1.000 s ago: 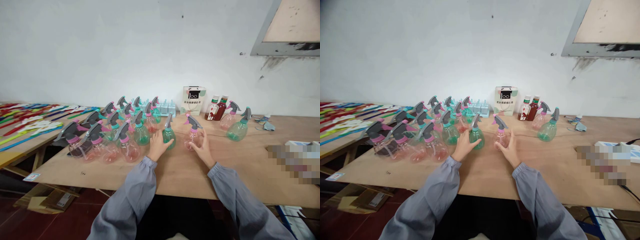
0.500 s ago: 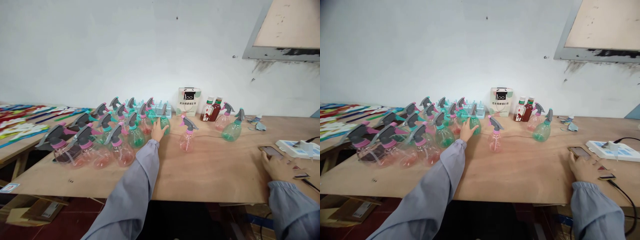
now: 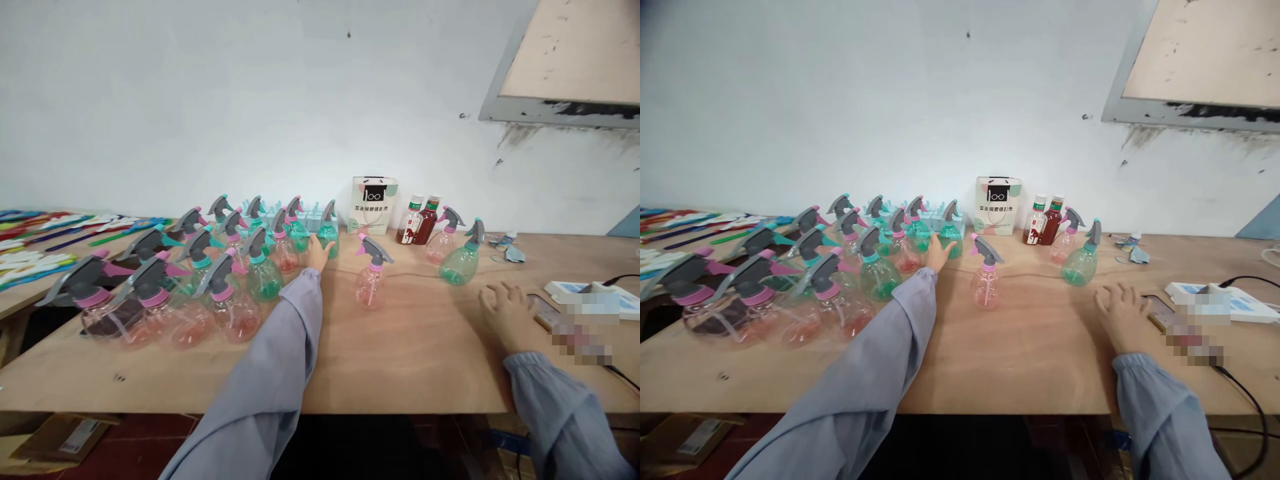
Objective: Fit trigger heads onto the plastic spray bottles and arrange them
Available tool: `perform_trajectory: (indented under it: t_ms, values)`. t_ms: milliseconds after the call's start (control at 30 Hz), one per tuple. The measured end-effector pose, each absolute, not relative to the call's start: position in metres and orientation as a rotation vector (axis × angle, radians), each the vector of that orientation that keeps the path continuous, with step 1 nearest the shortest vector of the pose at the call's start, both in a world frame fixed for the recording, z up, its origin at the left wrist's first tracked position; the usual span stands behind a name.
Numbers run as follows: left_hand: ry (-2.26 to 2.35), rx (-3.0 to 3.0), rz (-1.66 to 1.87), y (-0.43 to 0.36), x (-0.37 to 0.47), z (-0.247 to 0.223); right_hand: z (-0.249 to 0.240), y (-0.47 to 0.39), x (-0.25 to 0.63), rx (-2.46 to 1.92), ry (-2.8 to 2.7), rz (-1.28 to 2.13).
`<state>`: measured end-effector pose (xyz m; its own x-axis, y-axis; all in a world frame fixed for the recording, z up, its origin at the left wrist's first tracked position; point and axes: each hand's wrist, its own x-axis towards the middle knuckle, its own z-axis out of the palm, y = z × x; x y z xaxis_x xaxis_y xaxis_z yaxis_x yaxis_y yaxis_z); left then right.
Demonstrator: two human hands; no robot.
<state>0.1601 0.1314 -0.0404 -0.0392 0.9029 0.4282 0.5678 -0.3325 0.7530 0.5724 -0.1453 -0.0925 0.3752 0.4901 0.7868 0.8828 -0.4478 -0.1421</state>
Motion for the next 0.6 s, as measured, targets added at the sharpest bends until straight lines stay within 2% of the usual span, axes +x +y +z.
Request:
perform_trajectory:
  t_ms: [200, 300, 433, 600]
  values:
    - [1.609, 1.833, 1.281, 0.137, 0.167, -0.034, -0.087, -0.121, 0.506, -1.827, -1.482, -0.773]
    - [1.506, 1.762, 1.484, 0.126, 0.166, -0.034, -0.091, -0.109, 0.496, -1.713, -1.451, -0.656]
    - [1.034, 1.658, 1.790, 0.086, 0.165, -0.032, -0.090, -0.089, 0.507, -1.680, -1.112, -0.637]
    - [0.680, 1.784, 1.640, 0.020, 0.181, -0.016, -0.073, -0.054, 0.533, -1.824, -0.677, -0.381]
